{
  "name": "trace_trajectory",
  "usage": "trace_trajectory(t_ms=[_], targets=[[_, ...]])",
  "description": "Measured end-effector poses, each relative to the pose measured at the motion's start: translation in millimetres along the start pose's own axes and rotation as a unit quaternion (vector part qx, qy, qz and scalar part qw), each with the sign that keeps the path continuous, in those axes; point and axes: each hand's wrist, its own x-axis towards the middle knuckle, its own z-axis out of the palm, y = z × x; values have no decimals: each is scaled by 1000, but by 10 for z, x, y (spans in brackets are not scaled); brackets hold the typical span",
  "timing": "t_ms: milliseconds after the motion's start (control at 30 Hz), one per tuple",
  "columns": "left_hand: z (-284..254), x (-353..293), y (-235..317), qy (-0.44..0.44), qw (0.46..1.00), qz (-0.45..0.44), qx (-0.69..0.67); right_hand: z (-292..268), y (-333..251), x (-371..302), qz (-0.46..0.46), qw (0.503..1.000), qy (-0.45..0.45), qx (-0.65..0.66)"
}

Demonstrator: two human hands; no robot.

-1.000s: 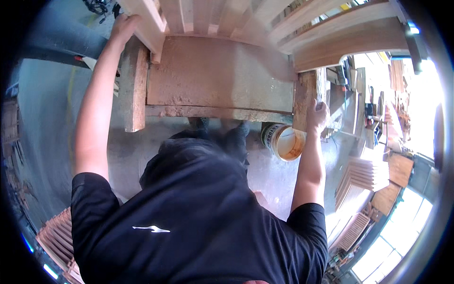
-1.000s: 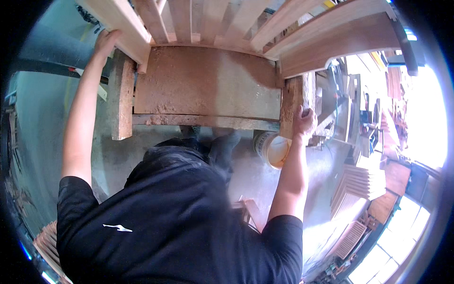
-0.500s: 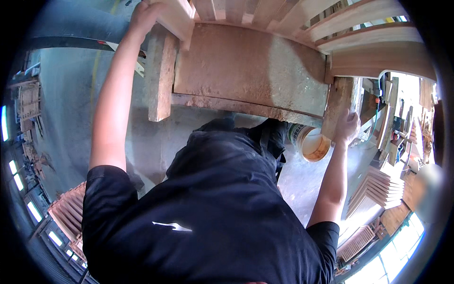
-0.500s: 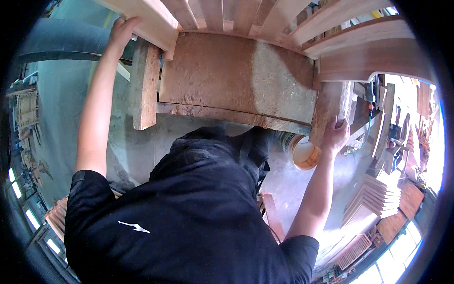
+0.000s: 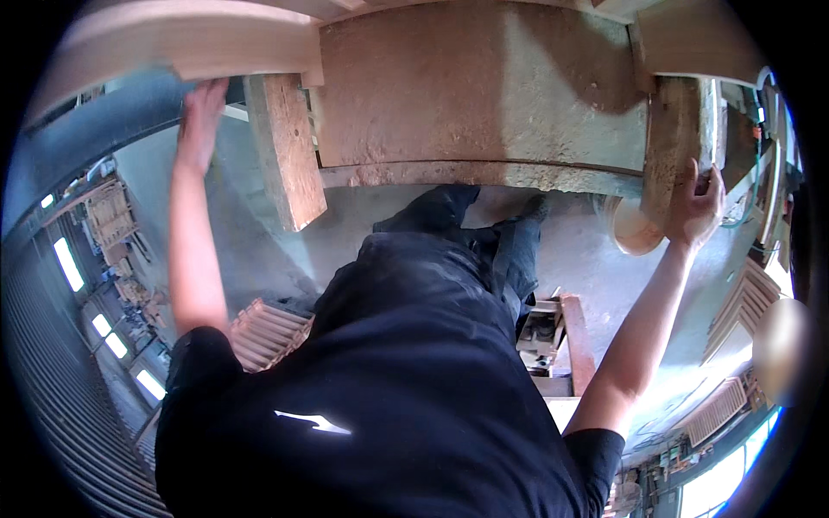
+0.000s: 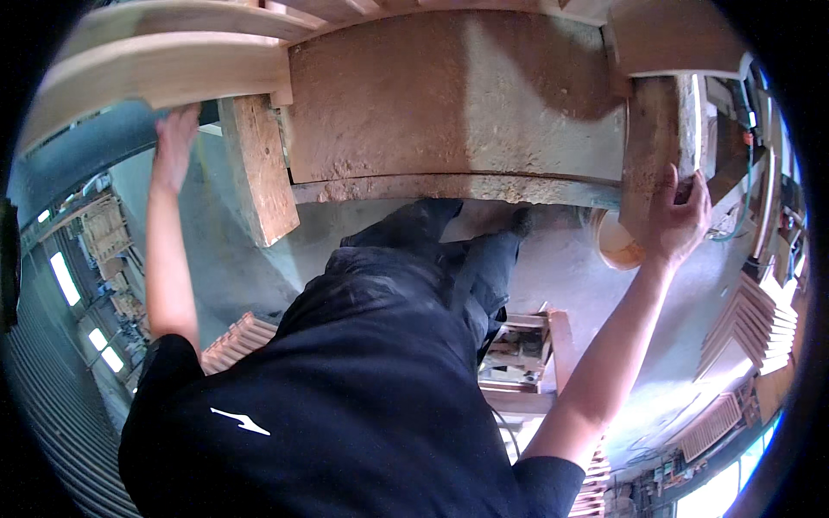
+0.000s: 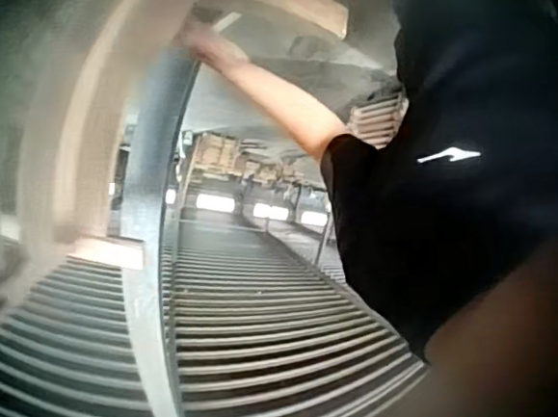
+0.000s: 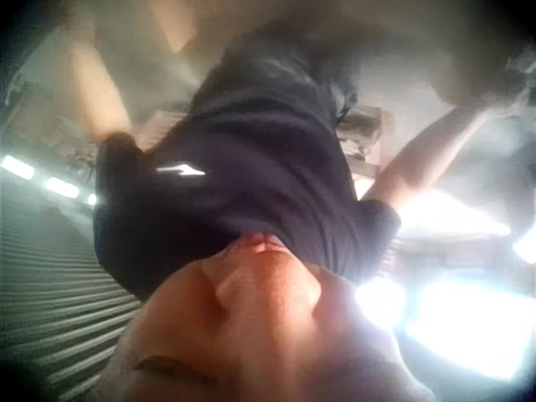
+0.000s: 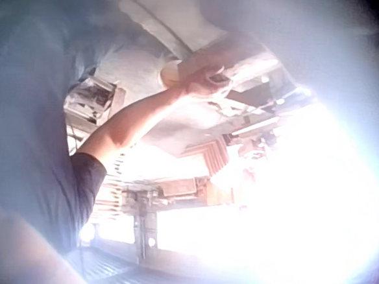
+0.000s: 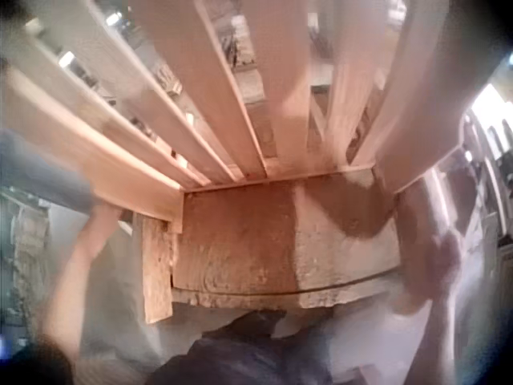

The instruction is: The person assembles a wooden chair by inserting slats into the frame, tapping them into place with a hammer, and adjusting the components. They also use pliers to remove a small piece from the chair and place it into a bucket.

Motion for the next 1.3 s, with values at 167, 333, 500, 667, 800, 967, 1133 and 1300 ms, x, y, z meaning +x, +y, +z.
trace_trajectory(t_ms=[167, 333, 500, 667, 800, 967, 1133, 1300], targets=[[-470, -647, -1552, 178, 935, -307, -28, 8, -40, 64, 40, 999, -21, 0], [-45, -505, -1790, 211, 885, -377, -171, 7, -89, 49, 69, 997, -31, 0], [-1232, -653, -2581, 244, 918, -299, -93, -14, -75, 35, 73, 994, -64, 50], [-935, -11, -2893, 124, 947, -273, -114, -162, -159, -22, -15, 998, 34, 60], [-1236, -248, -2995, 69, 950, -275, -130, -213, -229, 46, 42, 999, -13, 19], [-1044, -117, -2905, 30, 953, -273, -128, -206, -240, 54, 66, 998, -18, 16], [-652, -78, -2474, 75, 931, -344, -98, -234, -220, 7, 48, 998, 22, 20], [-729, -124, -2596, 101, 948, -295, -58, -317, -396, 1, 115, 993, -5, 23]])
